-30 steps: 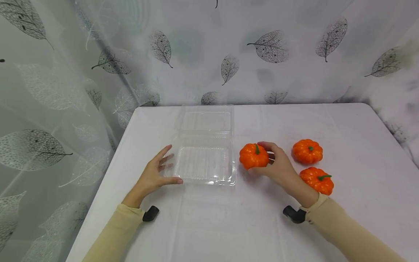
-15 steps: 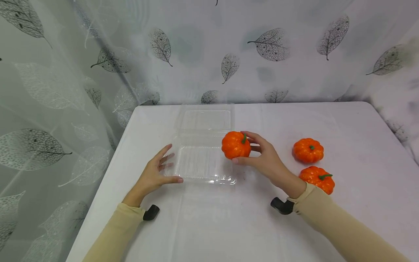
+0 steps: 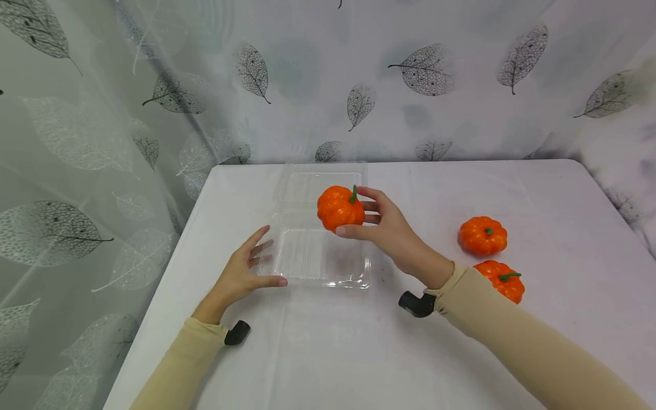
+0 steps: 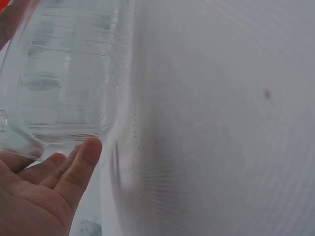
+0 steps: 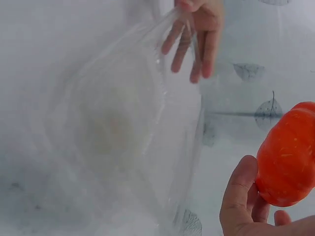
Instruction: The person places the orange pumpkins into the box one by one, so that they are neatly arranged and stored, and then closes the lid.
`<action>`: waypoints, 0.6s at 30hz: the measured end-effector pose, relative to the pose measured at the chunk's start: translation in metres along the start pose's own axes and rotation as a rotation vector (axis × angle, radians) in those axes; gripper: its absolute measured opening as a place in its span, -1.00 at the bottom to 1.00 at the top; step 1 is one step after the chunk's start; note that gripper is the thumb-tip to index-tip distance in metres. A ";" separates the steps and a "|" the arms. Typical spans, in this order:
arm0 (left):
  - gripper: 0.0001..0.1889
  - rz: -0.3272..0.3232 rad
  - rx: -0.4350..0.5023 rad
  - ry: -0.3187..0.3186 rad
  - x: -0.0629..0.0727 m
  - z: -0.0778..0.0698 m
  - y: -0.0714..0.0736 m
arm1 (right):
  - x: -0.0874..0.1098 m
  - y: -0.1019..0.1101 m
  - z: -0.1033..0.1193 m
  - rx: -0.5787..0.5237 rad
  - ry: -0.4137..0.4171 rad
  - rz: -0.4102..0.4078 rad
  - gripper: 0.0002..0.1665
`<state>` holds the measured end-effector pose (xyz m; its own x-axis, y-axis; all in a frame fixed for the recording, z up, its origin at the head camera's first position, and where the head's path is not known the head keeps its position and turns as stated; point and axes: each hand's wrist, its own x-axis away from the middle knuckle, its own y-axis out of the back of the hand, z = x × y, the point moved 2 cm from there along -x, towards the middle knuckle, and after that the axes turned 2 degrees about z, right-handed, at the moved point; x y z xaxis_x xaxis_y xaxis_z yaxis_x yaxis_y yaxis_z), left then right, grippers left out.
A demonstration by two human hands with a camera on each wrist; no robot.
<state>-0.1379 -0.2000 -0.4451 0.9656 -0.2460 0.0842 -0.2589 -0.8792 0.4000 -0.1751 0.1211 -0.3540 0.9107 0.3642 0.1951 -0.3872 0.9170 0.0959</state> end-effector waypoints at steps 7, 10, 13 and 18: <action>0.35 0.007 -0.002 0.027 0.002 -0.002 0.000 | -0.012 -0.017 0.016 -0.105 -0.025 0.038 0.06; 0.35 0.011 0.002 0.037 0.003 -0.003 -0.001 | -0.016 -0.023 0.019 -0.167 -0.033 0.045 0.00; 0.34 0.011 0.005 0.041 0.004 -0.003 -0.001 | -0.020 -0.026 0.020 -0.237 -0.046 0.049 -0.06; 0.33 0.005 0.000 0.039 0.004 -0.002 -0.001 | -0.025 -0.032 0.018 -0.278 -0.060 0.067 -0.11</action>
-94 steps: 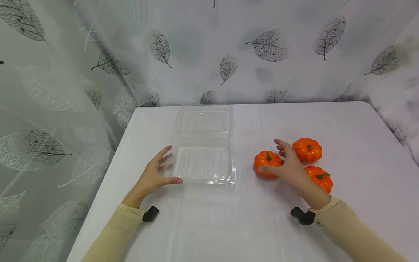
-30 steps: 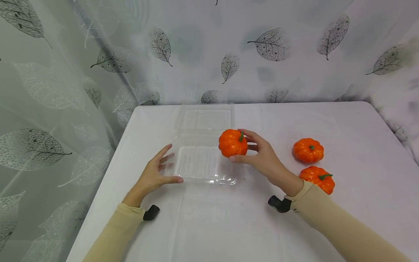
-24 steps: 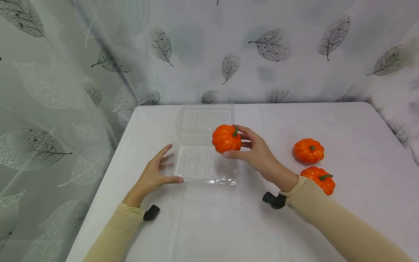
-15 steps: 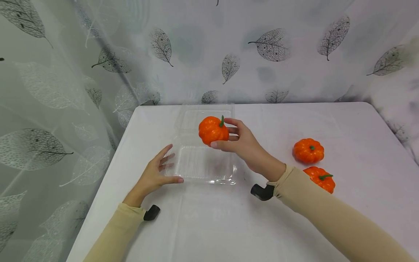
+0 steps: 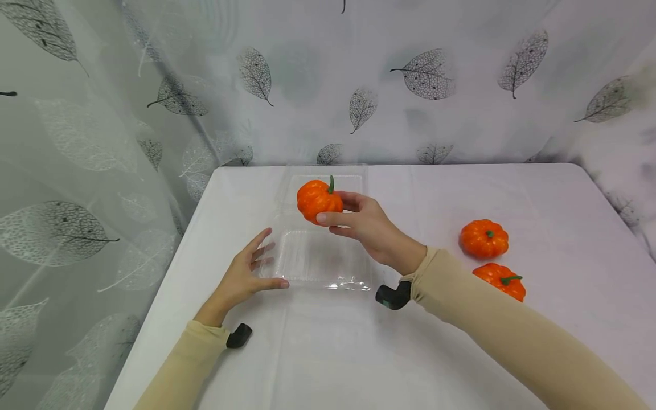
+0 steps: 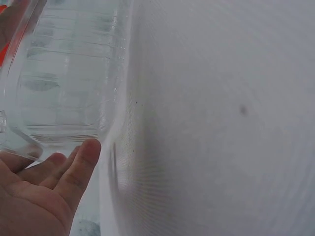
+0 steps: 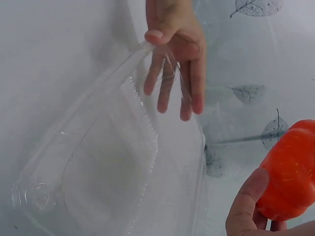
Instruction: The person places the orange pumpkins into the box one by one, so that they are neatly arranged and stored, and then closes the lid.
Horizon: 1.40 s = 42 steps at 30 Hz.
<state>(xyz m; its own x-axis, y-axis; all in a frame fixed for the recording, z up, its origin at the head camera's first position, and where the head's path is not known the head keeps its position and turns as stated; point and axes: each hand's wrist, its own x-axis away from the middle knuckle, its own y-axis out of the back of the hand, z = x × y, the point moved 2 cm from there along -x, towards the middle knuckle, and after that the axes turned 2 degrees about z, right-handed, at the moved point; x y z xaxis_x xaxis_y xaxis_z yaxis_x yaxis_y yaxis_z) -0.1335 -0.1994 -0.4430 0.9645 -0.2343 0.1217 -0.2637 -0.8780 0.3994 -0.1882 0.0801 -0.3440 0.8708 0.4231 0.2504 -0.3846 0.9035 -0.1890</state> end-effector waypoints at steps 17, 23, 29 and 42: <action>0.30 0.007 0.040 -0.014 0.000 0.004 -0.002 | -0.016 0.005 -0.027 0.302 -0.052 -0.060 0.01; 0.32 0.010 0.028 -0.020 0.000 0.001 -0.002 | -0.019 0.005 -0.034 0.425 -0.040 -0.054 -0.04; 0.32 0.012 0.020 -0.015 -0.001 0.000 -0.002 | -0.021 0.002 -0.037 0.618 0.008 0.004 -0.07; 0.32 0.015 0.028 0.003 -0.001 0.000 -0.002 | -0.022 -0.004 -0.047 0.958 0.048 0.067 -0.08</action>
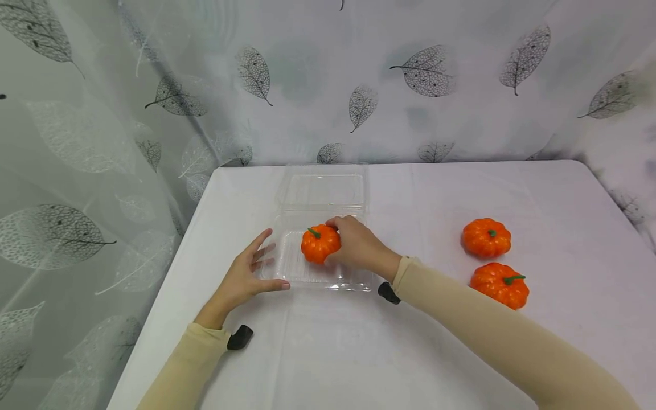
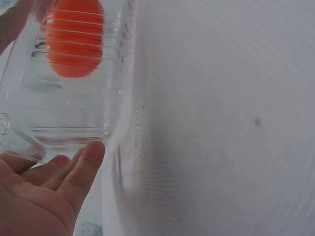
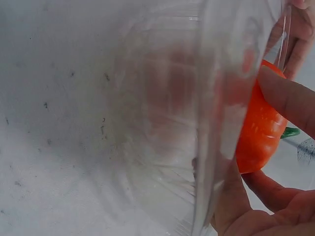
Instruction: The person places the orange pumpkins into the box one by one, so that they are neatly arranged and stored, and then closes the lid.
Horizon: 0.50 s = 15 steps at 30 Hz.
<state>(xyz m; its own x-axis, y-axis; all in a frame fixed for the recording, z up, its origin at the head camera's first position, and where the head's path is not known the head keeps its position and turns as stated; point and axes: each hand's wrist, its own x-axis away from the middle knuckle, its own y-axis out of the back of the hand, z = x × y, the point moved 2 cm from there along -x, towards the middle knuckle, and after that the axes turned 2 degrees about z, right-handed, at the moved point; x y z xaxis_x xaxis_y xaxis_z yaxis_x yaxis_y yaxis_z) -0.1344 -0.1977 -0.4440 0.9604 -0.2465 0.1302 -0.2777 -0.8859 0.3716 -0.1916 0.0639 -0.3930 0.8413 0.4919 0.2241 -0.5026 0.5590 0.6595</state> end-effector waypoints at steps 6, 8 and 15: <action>0.32 0.000 -0.002 0.003 0.000 0.000 -0.001 | -0.001 -0.003 0.000 0.035 -0.014 0.048 -0.09; 0.32 -0.003 -0.003 0.004 0.000 0.000 -0.001 | -0.002 -0.004 0.001 0.038 -0.014 0.059 -0.08; 0.32 -0.009 -0.005 0.007 0.001 -0.002 -0.001 | -0.001 -0.006 -0.001 0.036 -0.005 0.081 -0.03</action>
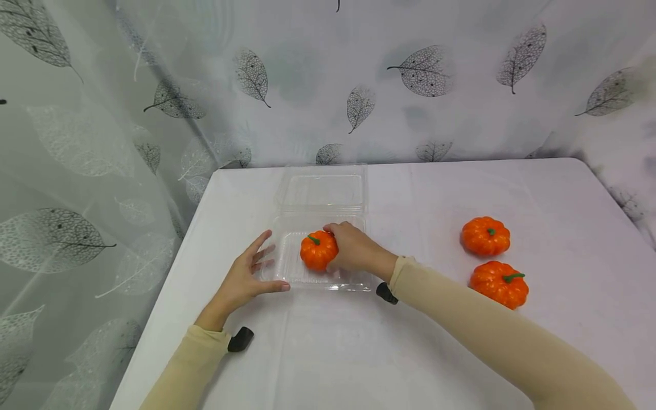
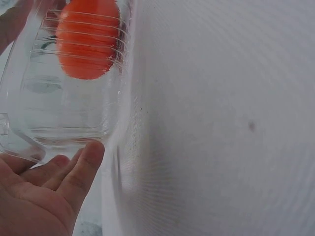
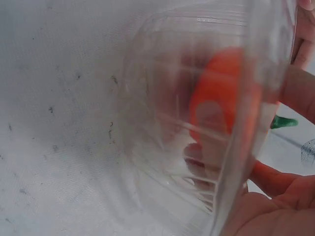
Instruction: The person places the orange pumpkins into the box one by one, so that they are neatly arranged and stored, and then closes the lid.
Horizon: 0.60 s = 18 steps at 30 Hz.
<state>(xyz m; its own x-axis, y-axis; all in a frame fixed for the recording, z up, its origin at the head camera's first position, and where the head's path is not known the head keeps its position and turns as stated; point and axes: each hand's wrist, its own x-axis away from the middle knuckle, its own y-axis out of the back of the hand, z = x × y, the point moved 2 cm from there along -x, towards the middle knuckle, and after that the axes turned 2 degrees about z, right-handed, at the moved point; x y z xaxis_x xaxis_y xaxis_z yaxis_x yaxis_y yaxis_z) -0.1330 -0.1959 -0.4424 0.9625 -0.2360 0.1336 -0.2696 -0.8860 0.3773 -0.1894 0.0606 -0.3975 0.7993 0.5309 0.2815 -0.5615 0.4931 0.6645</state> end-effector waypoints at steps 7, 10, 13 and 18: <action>0.33 -0.006 -0.009 0.008 0.001 0.001 0.001 | 0.000 0.001 0.000 -0.018 -0.025 0.051 0.08; 0.33 -0.005 -0.009 0.011 0.001 0.001 0.001 | 0.004 0.005 0.002 -0.021 -0.047 0.050 0.09; 0.33 -0.001 -0.009 0.011 0.001 0.001 0.001 | 0.010 0.010 0.003 -0.032 -0.048 0.033 0.05; 0.33 0.001 -0.006 0.005 0.001 0.000 0.001 | 0.021 0.019 0.004 -0.069 -0.048 0.011 -0.04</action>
<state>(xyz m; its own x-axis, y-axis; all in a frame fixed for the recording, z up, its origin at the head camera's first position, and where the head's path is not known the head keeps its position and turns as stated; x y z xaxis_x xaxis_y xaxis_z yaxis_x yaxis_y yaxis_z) -0.1319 -0.1972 -0.4420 0.9620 -0.2351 0.1386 -0.2710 -0.8831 0.3830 -0.1823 0.0786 -0.3757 0.8012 0.5041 0.3226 -0.5827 0.5344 0.6122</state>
